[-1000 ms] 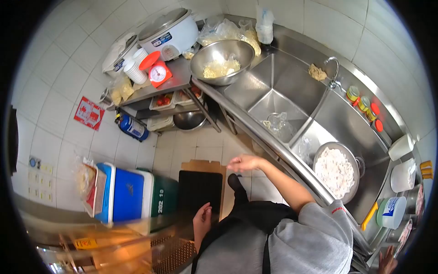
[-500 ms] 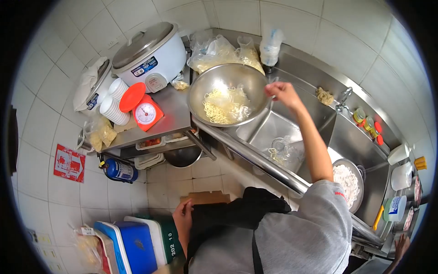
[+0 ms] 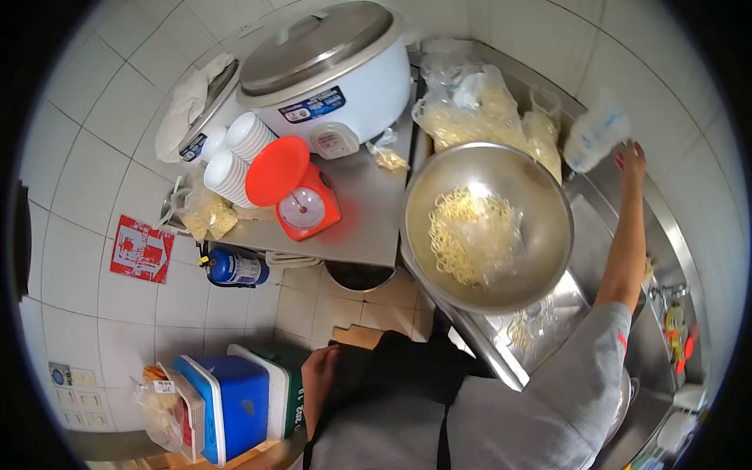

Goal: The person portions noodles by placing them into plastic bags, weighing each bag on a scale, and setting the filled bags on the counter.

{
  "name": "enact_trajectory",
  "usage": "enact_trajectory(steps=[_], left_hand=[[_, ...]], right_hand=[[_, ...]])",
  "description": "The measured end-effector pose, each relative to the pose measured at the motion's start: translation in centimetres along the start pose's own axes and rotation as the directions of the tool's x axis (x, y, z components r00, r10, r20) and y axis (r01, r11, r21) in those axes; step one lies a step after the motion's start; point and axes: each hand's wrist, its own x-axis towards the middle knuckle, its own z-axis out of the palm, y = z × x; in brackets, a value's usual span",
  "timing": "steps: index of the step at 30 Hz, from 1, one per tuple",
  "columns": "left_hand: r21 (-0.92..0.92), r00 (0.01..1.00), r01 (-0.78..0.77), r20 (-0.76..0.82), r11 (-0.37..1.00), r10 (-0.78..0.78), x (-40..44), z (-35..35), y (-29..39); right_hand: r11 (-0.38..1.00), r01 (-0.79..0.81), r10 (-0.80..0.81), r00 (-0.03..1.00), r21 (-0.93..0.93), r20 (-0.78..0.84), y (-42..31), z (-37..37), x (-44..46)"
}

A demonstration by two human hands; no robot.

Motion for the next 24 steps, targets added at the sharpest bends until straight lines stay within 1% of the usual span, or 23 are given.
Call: enact_trajectory(steps=[1,2,4,5,6,8,10,11,12,13,15,16,17,19,20,21,22,23,24], left_hand=[[0.026,1.0,-0.007,-0.024,1.0,0.008,1.2,0.2,-0.1],[0.022,0.998,-0.056,-0.035,0.998,0.057,2.5,0.3,0.1],[0.036,0.991,-0.121,-0.046,0.992,0.123,3.8,-0.2,0.4],[0.031,0.995,-0.099,-0.015,0.995,0.099,4.7,-0.3,0.6],[0.027,0.997,-0.079,0.022,0.997,0.078,6.0,-0.2,0.9],[-0.015,0.993,-0.081,0.083,0.997,0.082,8.2,0.1,0.3],[-0.002,0.983,-0.142,0.119,0.99,0.141,10.7,-0.6,1.7],[0.005,0.978,-0.159,0.141,0.987,0.156,11.6,-1.0,2.4],[0.024,0.973,-0.173,0.16,0.985,0.167,12.5,-1.5,3.1],[0.027,0.968,-0.2,0.158,0.979,0.193,13.3,-1.7,3.3],[0.033,0.955,-0.253,0.165,0.967,0.244,14.4,-1.7,3.4],[-0.006,0.948,-0.267,0.177,0.964,0.264,14.8,-1.5,3.5],[-0.046,0.941,-0.28,0.186,0.959,0.283,15.2,-1.3,3.5],[-0.108,0.931,-0.28,0.213,0.954,0.298,15.5,-1.1,3.8],[-0.135,0.925,-0.274,0.235,0.952,0.299,15.8,-0.8,4.3],[-0.167,0.916,-0.272,0.258,0.948,0.308,16.0,-0.4,4.7],[-0.209,0.897,-0.285,0.287,0.936,0.337,16.6,0.4,4.1],[-0.273,0.894,-0.274,0.281,0.922,0.349,17.1,1.0,4.1],[-0.337,0.886,-0.262,0.288,0.904,0.364,17.8,1.6,4.3]], right_hand=[[1.0,0.0,0.0,1.0,-0.029,-0.001,0.7,-0.3,1.5],[0.998,0.0,0.0,1.0,-0.056,0.001,1.6,-0.9,3.5],[0.989,0.065,-0.066,0.998,-0.136,-0.002,2.8,-1.5,5.5],[0.992,0.038,-0.031,0.998,-0.119,0.062,3.9,-2.2,7.0],[0.982,0.006,0.006,0.998,-0.188,0.067,3.4,-2.4,6.7],[0.981,0.097,-0.085,0.993,-0.17,0.077,3.7,-3.4,8.0],[0.998,0.058,-0.057,0.997,-0.016,0.058,2.8,-4.7,10.9],[0.989,0.121,-0.13,0.984,0.081,0.119,2.7,-5.7,13.6],[0.977,0.132,-0.154,0.981,0.169,0.118,0.9,-4.9,13.8],[0.956,0.142,-0.176,0.978,0.256,0.112,-1.3,-4.2,13.5],[0.897,0.179,-0.273,0.944,0.404,0.186,-5.7,-1.8,11.6],[0.858,0.193,-0.325,0.921,0.476,0.213,-7.8,-1.2,11.1],[0.809,0.148,-0.369,0.881,0.569,0.296,-9.7,-1.1,11.1],[0.696,0.012,-0.465,0.77,0.718,0.437,-11.8,-1.0,11.6],[0.691,0.012,-0.513,0.714,0.723,0.477,-12.3,-0.9,11.9],[0.712,-0.053,-0.438,0.746,0.7,0.501,-12.9,-0.7,10.2],[0.729,-0.112,-0.362,0.774,0.675,0.519,-13.3,-0.4,7.1],[0.742,-0.168,-0.28,0.802,0.649,0.527,-13.7,0.0,3.1],[0.838,-0.018,-0.179,0.935,0.545,0.305,-13.7,1.6,-1.3]])
